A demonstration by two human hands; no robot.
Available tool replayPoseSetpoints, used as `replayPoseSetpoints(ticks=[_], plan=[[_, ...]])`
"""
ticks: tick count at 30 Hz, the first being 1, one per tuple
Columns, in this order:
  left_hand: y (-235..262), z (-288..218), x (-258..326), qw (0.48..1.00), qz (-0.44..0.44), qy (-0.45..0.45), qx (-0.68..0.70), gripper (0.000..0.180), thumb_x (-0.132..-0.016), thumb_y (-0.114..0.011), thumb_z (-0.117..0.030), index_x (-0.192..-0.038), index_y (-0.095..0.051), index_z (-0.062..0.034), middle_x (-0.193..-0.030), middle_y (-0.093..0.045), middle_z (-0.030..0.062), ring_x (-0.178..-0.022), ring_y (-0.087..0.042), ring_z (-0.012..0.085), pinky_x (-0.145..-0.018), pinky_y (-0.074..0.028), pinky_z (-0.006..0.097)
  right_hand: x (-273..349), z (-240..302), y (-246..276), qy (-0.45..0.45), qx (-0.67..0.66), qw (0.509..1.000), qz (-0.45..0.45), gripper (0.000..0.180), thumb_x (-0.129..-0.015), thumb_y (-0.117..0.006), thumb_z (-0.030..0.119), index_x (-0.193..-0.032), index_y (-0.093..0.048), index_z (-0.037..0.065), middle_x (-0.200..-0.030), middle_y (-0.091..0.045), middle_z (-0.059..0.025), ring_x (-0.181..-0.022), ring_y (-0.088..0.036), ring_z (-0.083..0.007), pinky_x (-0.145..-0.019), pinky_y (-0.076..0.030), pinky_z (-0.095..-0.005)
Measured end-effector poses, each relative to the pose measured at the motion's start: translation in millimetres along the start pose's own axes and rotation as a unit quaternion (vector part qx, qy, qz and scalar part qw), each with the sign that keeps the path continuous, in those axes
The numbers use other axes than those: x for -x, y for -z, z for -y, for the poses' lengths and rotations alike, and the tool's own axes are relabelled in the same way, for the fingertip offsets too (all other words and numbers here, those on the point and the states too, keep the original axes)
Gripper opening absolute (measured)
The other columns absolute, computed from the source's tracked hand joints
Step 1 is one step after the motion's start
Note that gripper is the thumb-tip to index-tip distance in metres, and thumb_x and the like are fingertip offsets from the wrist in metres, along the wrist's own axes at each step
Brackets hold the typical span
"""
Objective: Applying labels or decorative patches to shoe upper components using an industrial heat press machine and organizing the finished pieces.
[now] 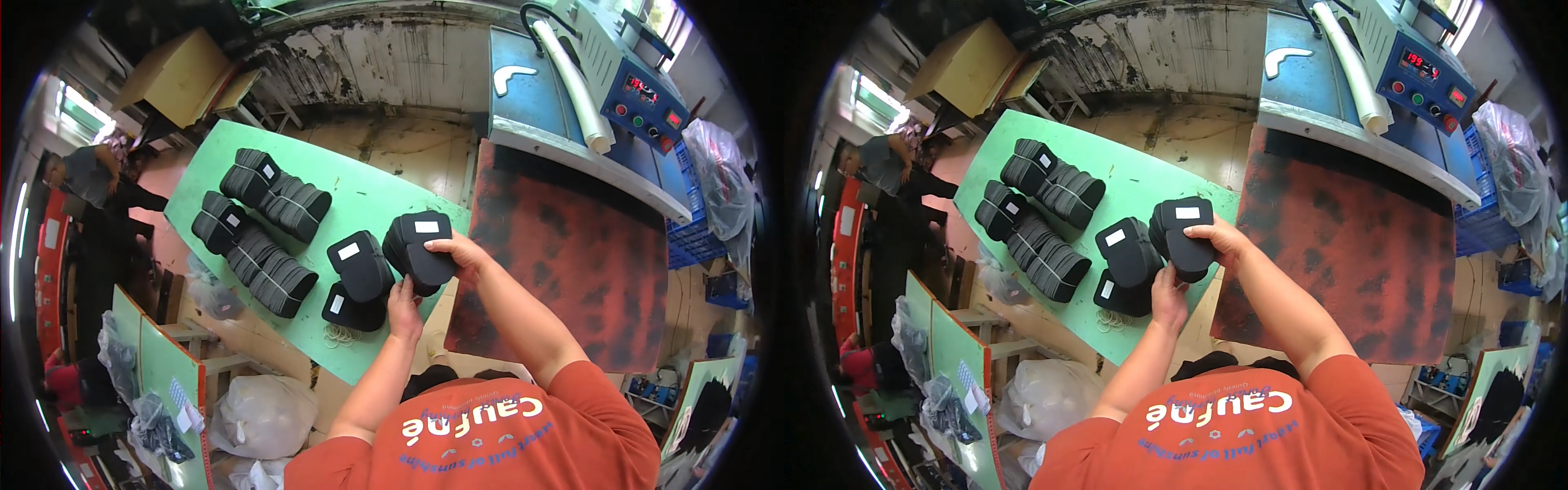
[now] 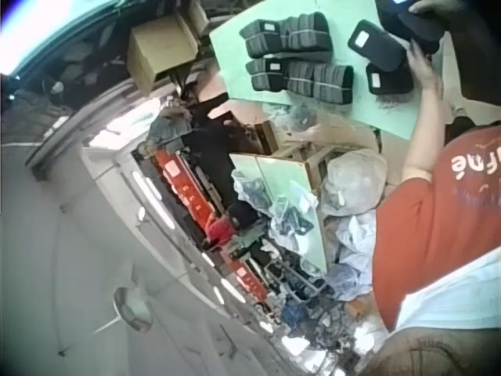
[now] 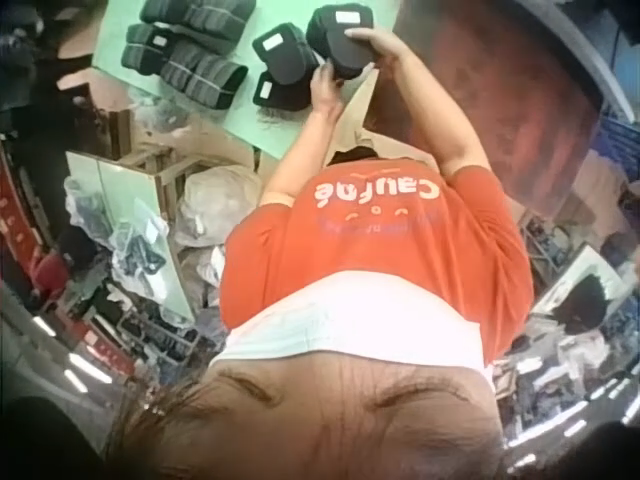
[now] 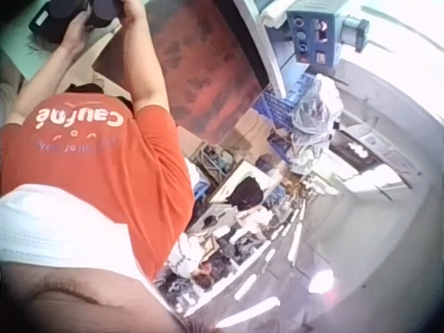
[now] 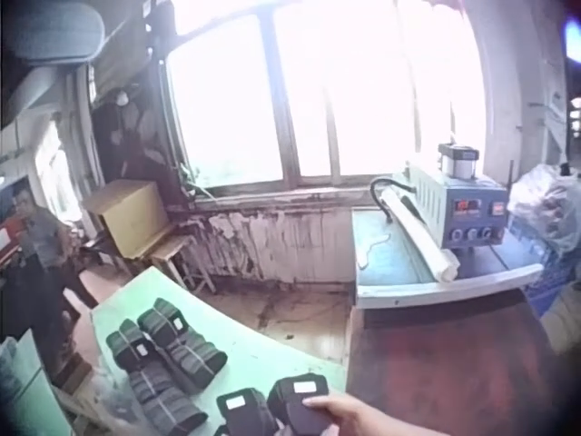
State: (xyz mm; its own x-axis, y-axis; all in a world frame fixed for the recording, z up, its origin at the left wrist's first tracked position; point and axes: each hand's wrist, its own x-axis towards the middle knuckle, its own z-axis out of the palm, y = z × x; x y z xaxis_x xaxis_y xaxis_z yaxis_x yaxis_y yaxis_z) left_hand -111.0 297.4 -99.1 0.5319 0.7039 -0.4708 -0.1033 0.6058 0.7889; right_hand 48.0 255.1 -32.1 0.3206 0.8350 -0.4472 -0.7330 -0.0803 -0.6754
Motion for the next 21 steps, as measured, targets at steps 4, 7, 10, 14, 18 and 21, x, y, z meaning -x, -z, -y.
replayPoseSetpoints(ticks=[4,7,10,14,18,21], plan=[[-43.4,-32.5,23.9,0.982,0.178,0.047,0.025,0.024,-0.092,-0.048,-0.013,-0.106,-0.048,0.0067,-0.103,-0.057,0.0122,-0.1,-0.055,0.0201,-0.089,-0.043,0.032,77.8,45.6,-4.3,0.082,0.039,0.995,-0.045,0.053,-0.07,-0.068,0.009,-0.117,-0.047,0.002,-0.104,-0.058,-0.0103,-0.092,-0.058,-0.0195,-0.079,-0.05,-0.0331],[-67.2,-23.0,36.8,0.953,0.269,0.097,-0.098,0.026,-0.09,-0.052,-0.012,-0.112,-0.049,0.002,-0.105,-0.057,0.0111,-0.093,-0.056,0.0179,-0.081,-0.045,0.028,140.8,45.6,4.0,0.179,0.037,0.976,-0.118,0.051,-0.069,-0.066,0.005,-0.117,-0.047,0.002,-0.104,-0.058,-0.0101,-0.094,-0.058,-0.0195,-0.079,-0.05,-0.0328],[-80.4,-0.2,33.7,0.863,0.405,0.145,-0.263,0.03,-0.09,-0.051,-0.016,-0.116,-0.051,0.001,-0.11,-0.056,0.0114,-0.093,-0.055,0.017,-0.081,-0.045,0.028,172.7,11.5,40.1,0.207,0.068,0.945,-0.245,0.05,-0.069,-0.066,-0.001,-0.116,-0.047,0.002,-0.104,-0.058,-0.01,-0.094,-0.058,-0.0205,-0.083,-0.049,-0.0346],[-86.8,16.2,22.9,0.893,0.274,-0.108,-0.342,0.048,-0.094,-0.044,-0.03,-0.123,-0.044,0.0083,-0.116,-0.054,0.0152,-0.106,-0.052,0.0194,-0.091,-0.039,0.03,184.3,-8.9,58.6,0.158,-0.002,0.946,-0.282,0.049,-0.075,-0.067,0.001,-0.119,-0.044,0.002,-0.108,-0.057,-0.0097,-0.097,-0.057,-0.0198,-0.085,-0.048,-0.0334],[-121.1,6.5,62.0,0.806,0.367,-0.128,-0.446,0.068,-0.093,-0.044,-0.039,-0.134,-0.022,0.0103,-0.128,-0.044,0.0247,-0.12,-0.042,0.0274,-0.1,-0.032,0.034,186.4,-7.3,61.0,0.203,0.01,0.95,-0.235,0.049,-0.084,-0.059,0.012,-0.126,-0.036,0.004,-0.117,-0.05,-0.0079,-0.107,-0.049,-0.0172,-0.092,-0.041,-0.0312],[-138.7,-14.4,94.3,0.782,0.361,-0.219,-0.458,0.078,-0.087,-0.056,-0.034,-0.132,-0.016,0.016,-0.133,-0.027,0.0364,-0.129,-0.025,0.0426,-0.105,-0.022,0.041,199.9,-5.1,58.8,0.281,-0.006,0.933,-0.225,0.054,-0.087,-0.053,0.012,-0.134,-0.028,0.003,-0.12,-0.048,-0.0093,-0.111,-0.047,-0.017,-0.094,-0.038,-0.03]])
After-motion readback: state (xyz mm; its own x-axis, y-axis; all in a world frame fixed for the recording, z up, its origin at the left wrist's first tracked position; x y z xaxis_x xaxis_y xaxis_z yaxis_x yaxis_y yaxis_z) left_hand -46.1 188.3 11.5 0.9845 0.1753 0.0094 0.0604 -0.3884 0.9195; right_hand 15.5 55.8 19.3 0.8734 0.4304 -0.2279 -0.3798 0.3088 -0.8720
